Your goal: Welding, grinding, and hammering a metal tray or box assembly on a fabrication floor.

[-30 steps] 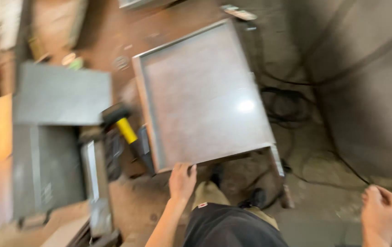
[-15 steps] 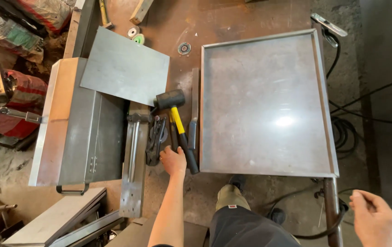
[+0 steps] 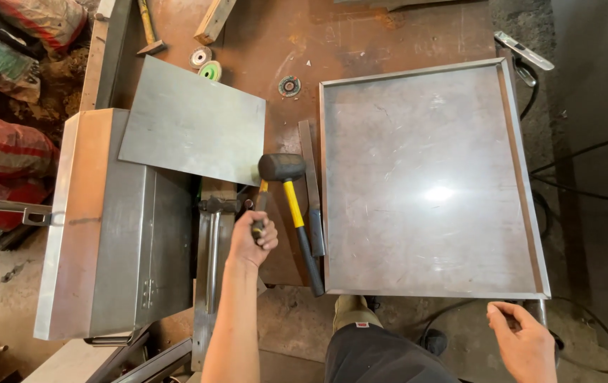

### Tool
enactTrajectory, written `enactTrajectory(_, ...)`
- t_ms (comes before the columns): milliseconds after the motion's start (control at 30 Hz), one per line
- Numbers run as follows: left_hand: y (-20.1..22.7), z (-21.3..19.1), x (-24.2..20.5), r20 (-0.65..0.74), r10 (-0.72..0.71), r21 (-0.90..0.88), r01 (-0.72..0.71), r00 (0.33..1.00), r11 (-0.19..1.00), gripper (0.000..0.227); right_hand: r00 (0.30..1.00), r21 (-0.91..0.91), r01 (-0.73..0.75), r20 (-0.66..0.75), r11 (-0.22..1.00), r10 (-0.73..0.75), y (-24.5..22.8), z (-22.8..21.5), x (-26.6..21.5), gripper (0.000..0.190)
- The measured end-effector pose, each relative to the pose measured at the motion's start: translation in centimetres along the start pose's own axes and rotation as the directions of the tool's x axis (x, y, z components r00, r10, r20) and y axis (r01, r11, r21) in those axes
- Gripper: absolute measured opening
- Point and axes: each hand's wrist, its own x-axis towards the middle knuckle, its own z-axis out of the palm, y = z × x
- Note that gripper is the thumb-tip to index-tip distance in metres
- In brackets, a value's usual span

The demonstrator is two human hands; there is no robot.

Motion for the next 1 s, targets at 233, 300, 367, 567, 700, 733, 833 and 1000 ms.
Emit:
enactTrajectory(233, 4.3, 6.0, -5.5, 0.446, 0.203, -0.470, 0.035, 0.872, 0.882, 0.027, 0.998, -0.190, 0.056, 0.047, 0.980, -0.048, -4.5, 1.4, -1.0, 0.031)
enactTrajectory(300, 4.7, 8.3, -7.1, 0.478, 0.214, -0.185, -0.140, 0.852, 0.973, 0.024, 0.995, -0.196, 0.075, 0.081, 0.978, -0.060, -5.4, 1.4, -1.4, 0.032)
enactTrajectory(367, 3.0, 10.9, -8.4, 0.460, 0.155, 0.081, -0.216, 0.874, 0.973, 0.024, 0.994, -0.167, 0.063, 0.103, 0.984, -0.046, -6.4, 1.1, -1.7, 0.033)
enactTrajectory(567, -15.0, 20.3, -9.8, 0.293, -0.011, 0.774, -0.230, 0.956, 0.590, 0.030, 0.950, 0.339, -0.053, 0.306, 0.939, -0.057, -10.3, -2.6, -1.3, 0.042)
enactTrajectory(700, -29.0, 25.0, -12.5, 0.543, -0.234, 0.820, -0.449, 0.807, 0.354, 0.039, 0.957, 0.675, -0.135, 0.278, 0.725, -0.081, -9.0, -4.6, -0.8, 0.045)
enactTrajectory(733, -30.0, 26.1, -12.6, 0.544, -0.258, 0.825, -0.453, 0.798, 0.339, 0.039, 0.963, 0.690, -0.138, 0.262, 0.711, -0.067, -6.4, -5.8, -0.7, 0.045)
enactTrajectory(833, -32.8, 29.2, -11.8, 0.630, -0.395, 0.708, -0.703, 0.669, -0.063, 0.054, 0.991, 0.544, -0.132, 0.056, 0.829, 0.121, 1.1, -9.5, -0.9, 0.036)
enactTrajectory(1000, -35.5, 29.8, -4.0, 0.801, -0.066, 0.478, -0.702, 0.595, -0.529, 0.053, 0.917, 0.441, -0.394, 0.127, 0.806, 0.379, 7.8, -14.3, -2.5, 0.049)
